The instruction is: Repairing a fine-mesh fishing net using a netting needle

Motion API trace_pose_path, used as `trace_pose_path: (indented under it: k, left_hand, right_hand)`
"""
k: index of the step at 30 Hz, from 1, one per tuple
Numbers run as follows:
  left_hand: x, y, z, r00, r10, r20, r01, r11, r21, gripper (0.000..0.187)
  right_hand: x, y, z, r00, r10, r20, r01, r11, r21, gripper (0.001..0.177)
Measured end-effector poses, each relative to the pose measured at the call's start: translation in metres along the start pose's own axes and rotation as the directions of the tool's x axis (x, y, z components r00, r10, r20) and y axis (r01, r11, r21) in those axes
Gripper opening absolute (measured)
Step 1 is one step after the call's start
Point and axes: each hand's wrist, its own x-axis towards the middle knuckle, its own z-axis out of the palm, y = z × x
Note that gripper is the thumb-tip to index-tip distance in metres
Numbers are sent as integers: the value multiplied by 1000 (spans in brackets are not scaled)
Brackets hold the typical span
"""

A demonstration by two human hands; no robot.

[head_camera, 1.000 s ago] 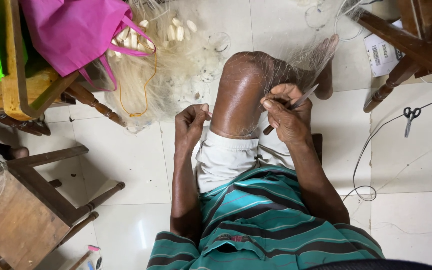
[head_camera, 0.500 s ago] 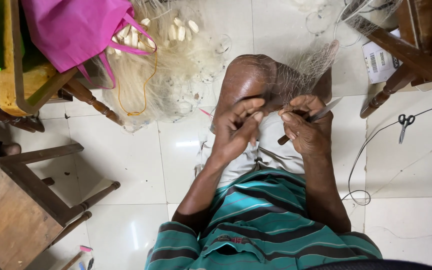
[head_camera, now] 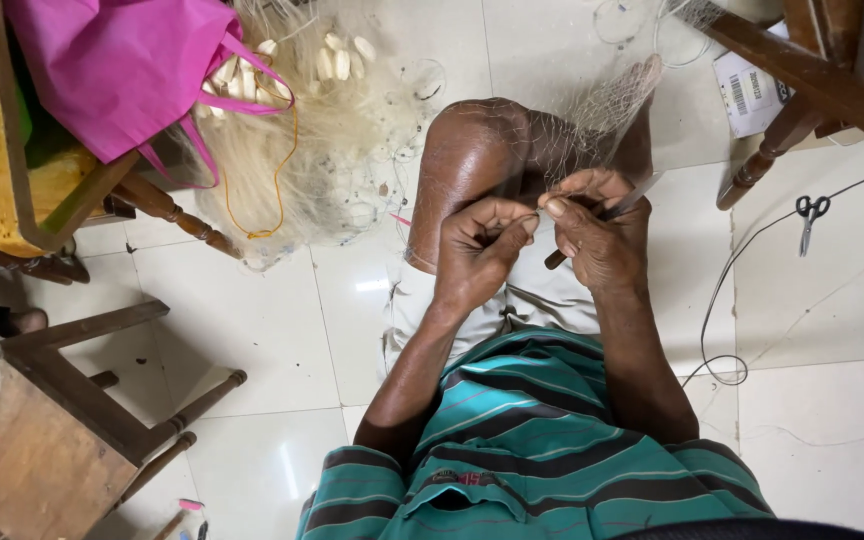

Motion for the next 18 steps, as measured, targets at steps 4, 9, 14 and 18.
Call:
trace_pose_path:
  k: [4,9,14,18]
  left_hand:
    - [-2,7,1,1000,9,-14,-9,999,-45,5]
    - [-5,3,-7,999,33,-34,-36,996,-80,5]
    - [-8,14,-6,999,36,-33,-37,999,-40,5]
    - [-11,19,-8,998,60,-31,-58,997,46,5]
  right_hand:
    - [-1,0,1,998,37,-44,-36,999,38,15]
    - [-1,-1,1,996,27,-84,-23,999,47,14]
    - [-2,3,-4,997,-23,-72,26,999,43,14]
    - [-2,5,-8,996,-77,-55,78,997,16,14]
